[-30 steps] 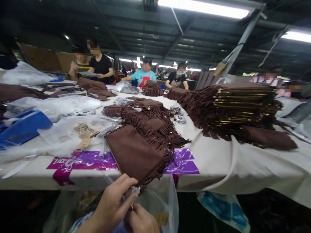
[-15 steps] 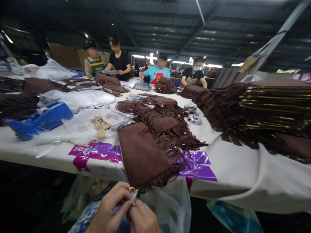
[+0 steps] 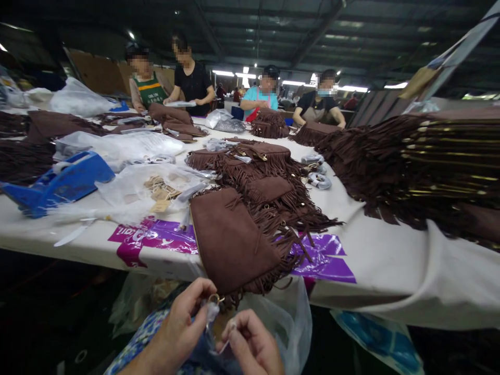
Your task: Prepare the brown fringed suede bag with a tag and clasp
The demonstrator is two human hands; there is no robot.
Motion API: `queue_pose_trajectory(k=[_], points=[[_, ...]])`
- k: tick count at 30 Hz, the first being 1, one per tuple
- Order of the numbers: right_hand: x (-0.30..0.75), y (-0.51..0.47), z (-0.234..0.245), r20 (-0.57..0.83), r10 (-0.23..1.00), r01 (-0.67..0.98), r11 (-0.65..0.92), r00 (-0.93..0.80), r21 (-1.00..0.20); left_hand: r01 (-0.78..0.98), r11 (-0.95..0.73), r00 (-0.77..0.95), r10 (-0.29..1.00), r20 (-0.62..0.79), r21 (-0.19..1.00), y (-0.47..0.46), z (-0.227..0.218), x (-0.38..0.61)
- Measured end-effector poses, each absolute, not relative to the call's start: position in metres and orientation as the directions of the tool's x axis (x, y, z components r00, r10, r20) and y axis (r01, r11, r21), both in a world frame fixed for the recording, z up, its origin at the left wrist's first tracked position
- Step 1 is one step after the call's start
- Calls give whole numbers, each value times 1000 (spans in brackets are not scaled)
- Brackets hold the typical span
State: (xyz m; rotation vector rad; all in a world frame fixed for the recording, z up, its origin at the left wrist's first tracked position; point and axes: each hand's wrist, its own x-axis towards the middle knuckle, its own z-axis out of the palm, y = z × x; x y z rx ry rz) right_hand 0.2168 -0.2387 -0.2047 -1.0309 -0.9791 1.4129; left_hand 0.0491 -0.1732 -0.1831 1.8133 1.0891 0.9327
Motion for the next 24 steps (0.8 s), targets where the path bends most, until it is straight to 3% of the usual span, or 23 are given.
queue_pose_trajectory(k=[2, 4, 6, 8, 11, 13, 17, 24], points=[[211, -238, -205, -163, 980, -550, -201, -118, -811, 337, -382, 420, 879, 225, 861, -173, -183, 45], [212, -237, -203, -229, 957, -601, -290, -177, -745, 341, -448, 475, 840, 260, 826, -172, -183, 43], [218, -238, -199, -305, 936, -491, -352, -176, -797, 347, -443, 496, 835, 239, 827, -171, -182, 42], [224, -240, -196, -299, 947, -246, -318, -114, -916, 348, -380, 480, 858, 185, 857, -171, -181, 44], [223, -240, -195, -94, 996, 181, -93, 3, -979, 309, -257, 434, 895, 104, 916, -169, -179, 49], [216, -238, -198, 13, 998, 321, -9, 65, -947, 234, -143, 420, 907, 32, 962, -168, -179, 53], [202, -234, -206, 47, 990, 312, 3, 133, -950, 117, 83, 438, 890, -126, 990, -167, -182, 59], [201, -235, -217, -21, 978, 235, -71, 207, -969, 114, 94, 416, 900, -134, 989, -167, -184, 60]])
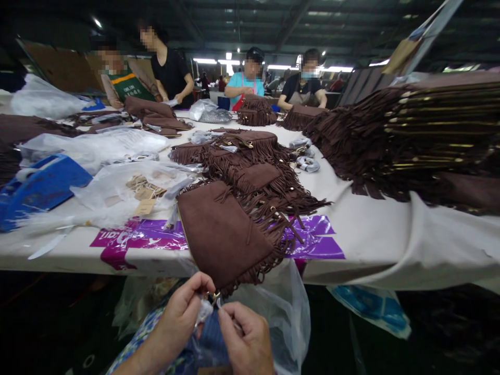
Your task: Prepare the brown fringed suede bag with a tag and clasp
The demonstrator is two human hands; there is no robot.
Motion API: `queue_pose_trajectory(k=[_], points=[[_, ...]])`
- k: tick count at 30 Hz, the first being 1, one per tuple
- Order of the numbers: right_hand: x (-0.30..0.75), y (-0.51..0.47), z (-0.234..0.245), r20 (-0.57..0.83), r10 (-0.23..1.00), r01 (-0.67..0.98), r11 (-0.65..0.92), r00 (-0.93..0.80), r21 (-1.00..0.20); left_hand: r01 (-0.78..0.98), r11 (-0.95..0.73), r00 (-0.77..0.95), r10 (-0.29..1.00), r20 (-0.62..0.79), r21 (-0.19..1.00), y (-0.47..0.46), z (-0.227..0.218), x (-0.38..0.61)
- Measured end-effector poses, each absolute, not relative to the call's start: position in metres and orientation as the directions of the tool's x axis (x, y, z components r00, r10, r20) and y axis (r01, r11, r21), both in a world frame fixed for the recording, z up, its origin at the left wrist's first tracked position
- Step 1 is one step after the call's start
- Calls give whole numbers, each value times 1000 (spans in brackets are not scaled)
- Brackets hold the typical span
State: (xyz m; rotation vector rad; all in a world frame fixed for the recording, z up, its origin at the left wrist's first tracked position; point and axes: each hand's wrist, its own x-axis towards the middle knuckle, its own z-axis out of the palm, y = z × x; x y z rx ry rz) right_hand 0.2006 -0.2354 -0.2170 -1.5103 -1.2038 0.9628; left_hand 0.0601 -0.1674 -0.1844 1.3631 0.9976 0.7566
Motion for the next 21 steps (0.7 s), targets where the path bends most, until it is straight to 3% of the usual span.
queue_pose_trajectory(k=[4, 11, 14, 18, 21], points=[[203, -231, -214, 6, 983, 270, -45, 186, -962, 130, 53, 414, 904, -103, 990, -168, -184, 60], [215, -222, -212, 209, 974, 456, 148, 86, -878, 184, -18, 402, 914, -59, 983, -167, -185, 58], [214, -221, -215, 234, 968, 463, 170, 85, -870, 202, -23, 418, 906, -65, 979, -168, -186, 58], [211, -219, -218, 232, 968, 451, 166, 94, -877, 262, -161, 407, 912, 42, 952, -168, -179, 56], [210, -217, -217, 229, 968, 418, 169, 98, -892, 355, -227, 452, 891, 46, 907, -168, -166, 53]])
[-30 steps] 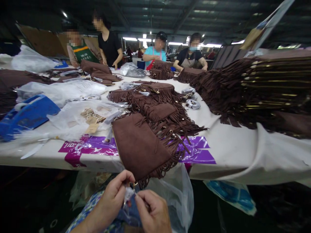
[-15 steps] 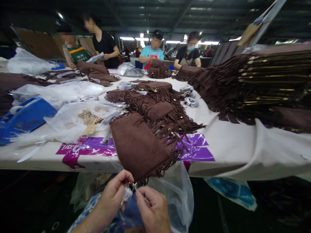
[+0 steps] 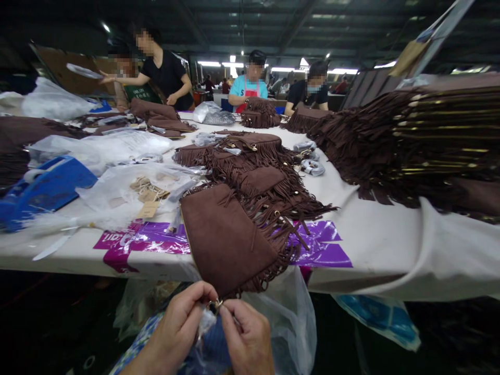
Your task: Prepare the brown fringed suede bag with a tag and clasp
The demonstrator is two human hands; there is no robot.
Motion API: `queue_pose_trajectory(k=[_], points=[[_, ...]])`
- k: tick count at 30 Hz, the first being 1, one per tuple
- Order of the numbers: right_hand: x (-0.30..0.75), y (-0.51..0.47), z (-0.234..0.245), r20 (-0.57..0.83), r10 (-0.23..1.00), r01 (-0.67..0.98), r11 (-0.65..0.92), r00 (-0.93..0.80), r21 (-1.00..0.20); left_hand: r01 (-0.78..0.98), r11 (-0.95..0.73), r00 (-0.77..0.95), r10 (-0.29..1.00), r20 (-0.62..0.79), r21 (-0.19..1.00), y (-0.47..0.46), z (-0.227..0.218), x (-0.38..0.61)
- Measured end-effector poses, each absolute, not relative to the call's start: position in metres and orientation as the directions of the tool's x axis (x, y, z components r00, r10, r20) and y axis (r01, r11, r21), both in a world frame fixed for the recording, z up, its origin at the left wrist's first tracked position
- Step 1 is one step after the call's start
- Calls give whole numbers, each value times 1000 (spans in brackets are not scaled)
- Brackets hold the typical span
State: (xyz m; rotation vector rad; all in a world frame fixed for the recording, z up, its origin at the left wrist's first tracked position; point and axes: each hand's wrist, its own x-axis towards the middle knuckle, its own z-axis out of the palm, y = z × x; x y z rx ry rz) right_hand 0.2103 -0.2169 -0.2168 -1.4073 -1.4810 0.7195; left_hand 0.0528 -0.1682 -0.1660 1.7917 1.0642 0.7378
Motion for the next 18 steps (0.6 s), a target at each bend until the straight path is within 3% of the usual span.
queue_pose_trajectory(k=[5, 10, 15, 18], points=[[212, -217, -214, 214, 973, 393, 164, 86, -905, 622, -279, 461, 886, -53, 732, -166, -153, 54], [214, -218, -220, 134, 987, 350, 95, 90, -932, 661, -294, 459, 887, -62, 690, -160, -162, 58], [210, -212, -224, -138, 988, 53, -141, 67, -989, 626, -278, 452, 891, -48, 728, -162, -170, 54], [205, -208, -221, -229, 970, -136, -216, 85, -967, 591, -340, 477, 879, 23, 731, -163, -171, 52]])
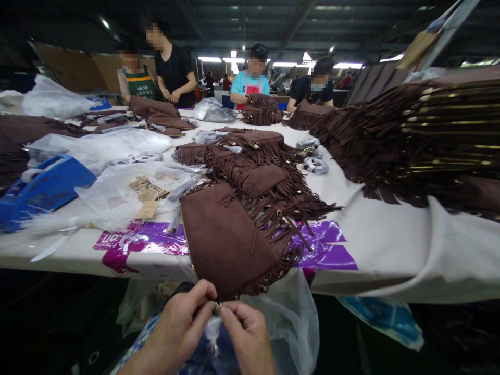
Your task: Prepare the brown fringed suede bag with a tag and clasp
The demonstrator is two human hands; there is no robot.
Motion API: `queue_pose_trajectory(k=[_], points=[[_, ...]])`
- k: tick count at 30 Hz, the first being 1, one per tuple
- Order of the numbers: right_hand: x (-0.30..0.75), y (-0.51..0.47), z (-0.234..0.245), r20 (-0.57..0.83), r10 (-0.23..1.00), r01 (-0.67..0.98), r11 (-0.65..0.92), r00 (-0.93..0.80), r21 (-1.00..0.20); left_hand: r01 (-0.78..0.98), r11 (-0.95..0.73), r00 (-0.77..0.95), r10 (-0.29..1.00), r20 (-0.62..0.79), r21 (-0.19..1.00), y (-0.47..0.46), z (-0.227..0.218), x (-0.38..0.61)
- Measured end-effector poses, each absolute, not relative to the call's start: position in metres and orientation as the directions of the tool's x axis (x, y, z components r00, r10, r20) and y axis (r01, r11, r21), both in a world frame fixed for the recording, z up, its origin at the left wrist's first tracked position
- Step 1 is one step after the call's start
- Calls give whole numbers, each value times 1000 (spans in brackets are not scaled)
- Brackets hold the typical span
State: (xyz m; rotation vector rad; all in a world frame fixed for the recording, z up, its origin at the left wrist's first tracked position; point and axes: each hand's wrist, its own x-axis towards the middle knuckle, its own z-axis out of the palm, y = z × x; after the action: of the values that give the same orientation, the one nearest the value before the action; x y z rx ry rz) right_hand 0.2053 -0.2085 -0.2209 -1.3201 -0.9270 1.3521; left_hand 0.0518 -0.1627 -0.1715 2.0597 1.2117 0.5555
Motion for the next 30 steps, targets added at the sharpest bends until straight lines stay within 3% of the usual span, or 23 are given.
queue_pose_trajectory(k=[3, 13, 16, 20, 22, 25, 30], points=[[201, -208, -215, -256, 958, -207, -225, 133, -952, 557, -464, 533, 836, 132, 689, -163, -171, 50], [207, -214, -218, -158, 983, -33, -156, 97, -987, 606, -671, 610, 737, 292, 428, -159, -172, 51], [221, -220, -215, -44, 993, 195, -65, 109, -979, 624, -628, 568, 773, 283, 464, -153, -158, 47], [233, -216, -193, 271, 947, 442, 172, 171, -880, 643, -552, 512, 825, 239, 530, -141, -128, 43], [232, -208, -178, 375, 920, 482, 280, 111, -830, 614, -534, 525, 826, 206, 581, -135, -115, 46], [223, -192, -159, 421, 906, 486, 383, -34, -785, 546, -547, 561, 801, 209, 634, -130, -105, 53], [216, -176, -148, 405, 914, 420, 378, -26, -825, 453, -518, 564, 797, 217, 725, -127, -106, 58]])
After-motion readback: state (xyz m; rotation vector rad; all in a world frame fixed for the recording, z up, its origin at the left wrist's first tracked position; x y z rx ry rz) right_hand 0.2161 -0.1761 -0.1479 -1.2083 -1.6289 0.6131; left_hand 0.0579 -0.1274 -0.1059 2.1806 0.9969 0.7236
